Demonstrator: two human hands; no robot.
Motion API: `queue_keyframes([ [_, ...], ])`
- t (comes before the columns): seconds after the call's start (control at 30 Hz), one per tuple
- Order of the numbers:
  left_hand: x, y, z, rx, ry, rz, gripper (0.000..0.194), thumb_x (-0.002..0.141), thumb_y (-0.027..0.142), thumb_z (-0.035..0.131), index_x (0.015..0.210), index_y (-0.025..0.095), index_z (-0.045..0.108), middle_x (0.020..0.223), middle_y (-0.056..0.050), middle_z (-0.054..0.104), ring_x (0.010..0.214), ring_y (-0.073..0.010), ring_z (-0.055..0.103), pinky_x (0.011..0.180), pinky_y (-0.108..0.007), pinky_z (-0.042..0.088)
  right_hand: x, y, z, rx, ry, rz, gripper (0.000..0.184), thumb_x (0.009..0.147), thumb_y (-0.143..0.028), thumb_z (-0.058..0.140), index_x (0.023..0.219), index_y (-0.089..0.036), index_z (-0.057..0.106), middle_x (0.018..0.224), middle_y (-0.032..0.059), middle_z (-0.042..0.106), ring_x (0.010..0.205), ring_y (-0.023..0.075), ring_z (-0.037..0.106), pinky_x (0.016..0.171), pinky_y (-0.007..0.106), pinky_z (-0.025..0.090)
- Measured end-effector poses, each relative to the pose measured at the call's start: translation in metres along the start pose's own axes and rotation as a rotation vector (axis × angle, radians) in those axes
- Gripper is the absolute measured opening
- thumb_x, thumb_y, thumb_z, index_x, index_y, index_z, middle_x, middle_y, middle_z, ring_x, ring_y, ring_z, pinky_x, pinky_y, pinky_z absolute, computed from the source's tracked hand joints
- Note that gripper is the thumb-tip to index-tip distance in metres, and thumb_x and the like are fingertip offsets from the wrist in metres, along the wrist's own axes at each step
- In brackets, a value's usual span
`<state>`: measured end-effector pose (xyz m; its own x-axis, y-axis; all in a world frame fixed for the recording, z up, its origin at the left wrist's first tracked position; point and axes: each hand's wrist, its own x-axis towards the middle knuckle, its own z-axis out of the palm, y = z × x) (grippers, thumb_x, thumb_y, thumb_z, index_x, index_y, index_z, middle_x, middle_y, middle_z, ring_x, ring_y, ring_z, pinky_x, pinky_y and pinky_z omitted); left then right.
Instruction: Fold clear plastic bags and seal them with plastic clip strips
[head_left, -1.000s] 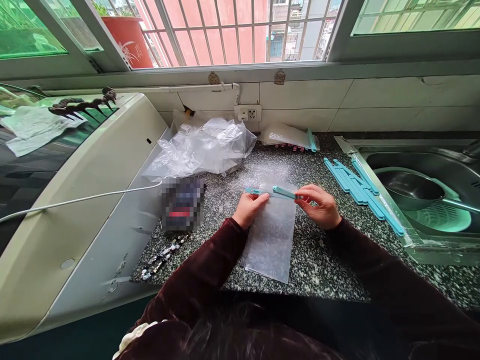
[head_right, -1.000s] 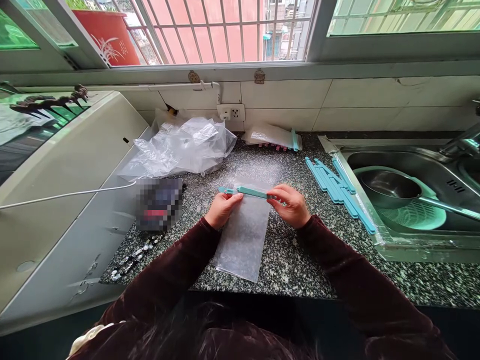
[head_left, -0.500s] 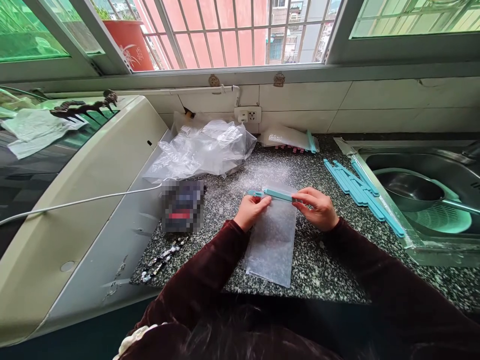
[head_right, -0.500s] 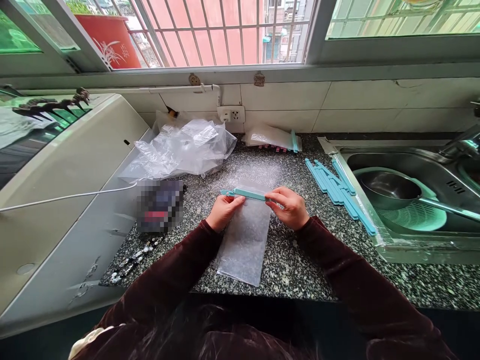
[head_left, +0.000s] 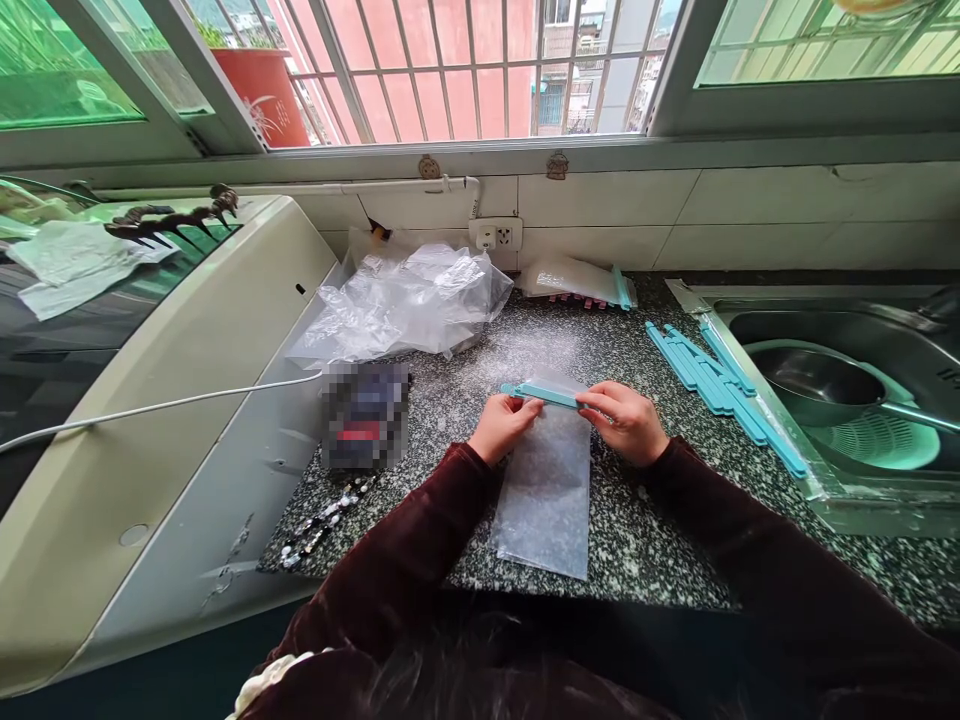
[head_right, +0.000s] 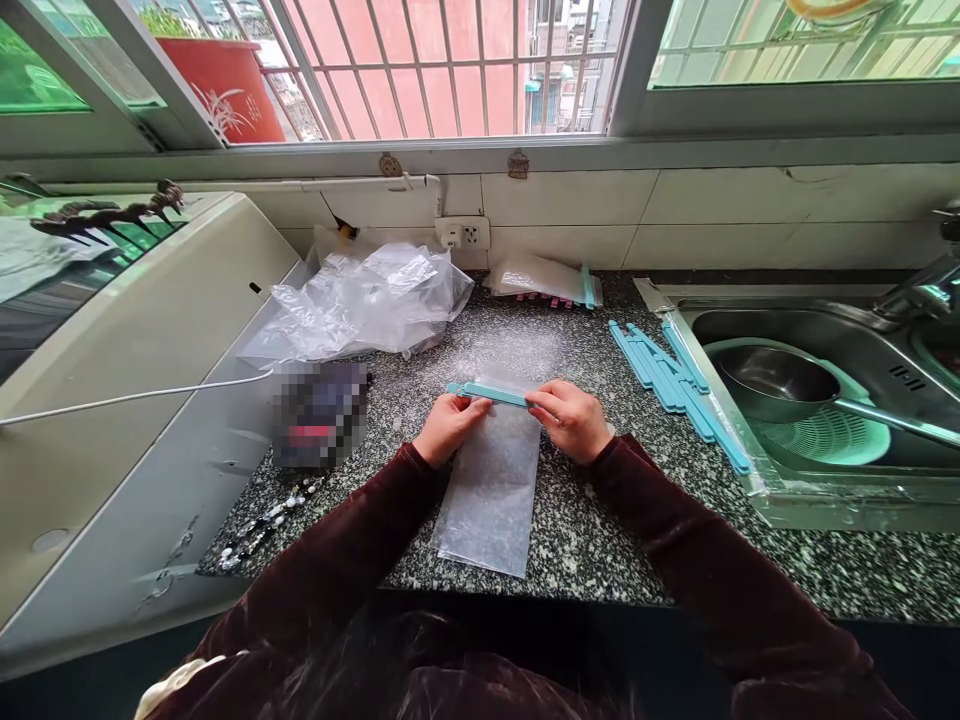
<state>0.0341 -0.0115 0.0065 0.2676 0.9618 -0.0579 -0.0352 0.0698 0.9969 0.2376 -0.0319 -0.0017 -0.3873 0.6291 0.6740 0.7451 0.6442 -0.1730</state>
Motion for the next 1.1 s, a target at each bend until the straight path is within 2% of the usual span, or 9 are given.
queue_keyframes([
  [0.23, 0.002, -0.005, 0.000, 0.008, -0.003, 0.001, 0.024, 0.058, 0.034, 0.066, 0.053, 0.012, 0.057, 0.052, 0.001, 0.052, 0.052, -0.0083, 0.041, 0.051, -0.021, 0.030, 0.000, -0.002, 0.000, -0.102, -0.017, -0.052, 0.015, 0.084, -0.019, 0.052, 0.092, -0.019, 0.065, 0.079, 0.0054, 0.065, 0.071, 0.0141, 0.059, 0.062, 0.023, 0.048],
  [0.4, 0.004, -0.003, -0.001, -0.033, 0.012, 0.073, 0.021, 0.056, 0.032, 0.065, 0.061, 0.013, 0.057, 0.060, 0.001, 0.057, 0.062, -0.0119, 0.049, 0.063, -0.024, 0.038, 0.000, -0.002, 0.000, -0.167, -0.022, -0.071, 0.016, 0.085, -0.020, 0.050, 0.092, -0.019, 0.065, 0.079, 0.0057, 0.065, 0.072, 0.0142, 0.058, 0.062, 0.023, 0.046],
  [0.53, 0.003, 0.002, -0.004, -0.042, 0.027, 0.104, 0.025, 0.055, 0.034, 0.068, 0.067, 0.015, 0.057, 0.067, 0.000, 0.060, 0.069, -0.0142, 0.053, 0.069, -0.026, 0.041, 0.000, -0.001, -0.002, -0.223, -0.038, -0.065, 0.018, 0.086, -0.021, 0.049, 0.093, -0.020, 0.066, 0.080, 0.0053, 0.066, 0.073, 0.0141, 0.058, 0.063, 0.023, 0.044],
  [0.63, 0.002, 0.005, -0.005, -0.015, 0.034, 0.109, 0.030, 0.057, 0.039, 0.069, 0.069, 0.015, 0.056, 0.066, 0.001, 0.058, 0.067, -0.0126, 0.051, 0.067, -0.025, 0.040, 0.000, -0.001, -0.003, -0.242, -0.049, -0.059, 0.019, 0.086, -0.020, 0.049, 0.093, -0.019, 0.066, 0.080, 0.0055, 0.066, 0.073, 0.0140, 0.058, 0.063, 0.023, 0.043],
  [0.8, 0.001, 0.006, -0.006, 0.074, 0.097, 0.131, 0.035, 0.064, 0.048, 0.064, 0.059, 0.016, 0.049, 0.050, 0.006, 0.042, 0.051, -0.0075, 0.038, 0.053, -0.022, 0.032, 0.001, -0.004, -0.004, -0.254, -0.083, -0.030, 0.020, 0.086, -0.020, 0.048, 0.093, -0.021, 0.067, 0.080, 0.0053, 0.066, 0.072, 0.0139, 0.057, 0.061, 0.023, 0.041],
  [0.87, 0.002, 0.005, -0.006, 0.072, 0.111, 0.132, 0.037, 0.063, 0.050, 0.063, 0.059, 0.016, 0.049, 0.049, 0.006, 0.040, 0.049, -0.0071, 0.036, 0.051, -0.022, 0.030, 0.001, -0.005, -0.005, -0.241, -0.096, -0.028, 0.020, 0.086, -0.021, 0.048, 0.092, -0.021, 0.067, 0.079, 0.0052, 0.065, 0.070, 0.0141, 0.056, 0.061, 0.024, 0.040],
  [0.97, 0.003, 0.005, -0.008, 0.055, 0.087, 0.122, 0.038, 0.062, 0.052, 0.064, 0.062, 0.015, 0.052, 0.051, 0.006, 0.041, 0.049, -0.0072, 0.036, 0.049, -0.022, 0.029, 0.002, -0.004, -0.007, -0.173, -0.057, 0.054, 0.021, 0.083, -0.033, 0.055, 0.095, -0.020, 0.066, 0.085, 0.0073, 0.066, 0.079, 0.0185, 0.058, 0.072, 0.030, 0.043],
  [1.03, 0.003, 0.006, -0.009, 0.067, 0.027, 0.118, 0.038, 0.061, 0.051, 0.065, 0.063, 0.015, 0.053, 0.052, 0.005, 0.041, 0.050, -0.0073, 0.036, 0.050, -0.022, 0.029, 0.003, -0.003, -0.009, -0.058, -0.002, 0.190, 0.038, 0.076, -0.045, 0.060, 0.103, -0.019, 0.063, 0.096, 0.0103, 0.065, 0.089, 0.0230, 0.058, 0.081, 0.037, 0.043],
  [1.1, 0.002, 0.007, -0.010, 0.096, -0.052, 0.122, 0.037, 0.061, 0.049, 0.066, 0.065, 0.014, 0.055, 0.054, 0.005, 0.043, 0.052, -0.0074, 0.037, 0.050, -0.022, 0.029, 0.005, -0.001, -0.010, 0.143, -0.044, 0.344, 0.051, 0.073, -0.052, 0.060, 0.109, -0.017, 0.059, 0.102, 0.0116, 0.063, 0.092, 0.0241, 0.058, 0.083, 0.039, 0.045],
])
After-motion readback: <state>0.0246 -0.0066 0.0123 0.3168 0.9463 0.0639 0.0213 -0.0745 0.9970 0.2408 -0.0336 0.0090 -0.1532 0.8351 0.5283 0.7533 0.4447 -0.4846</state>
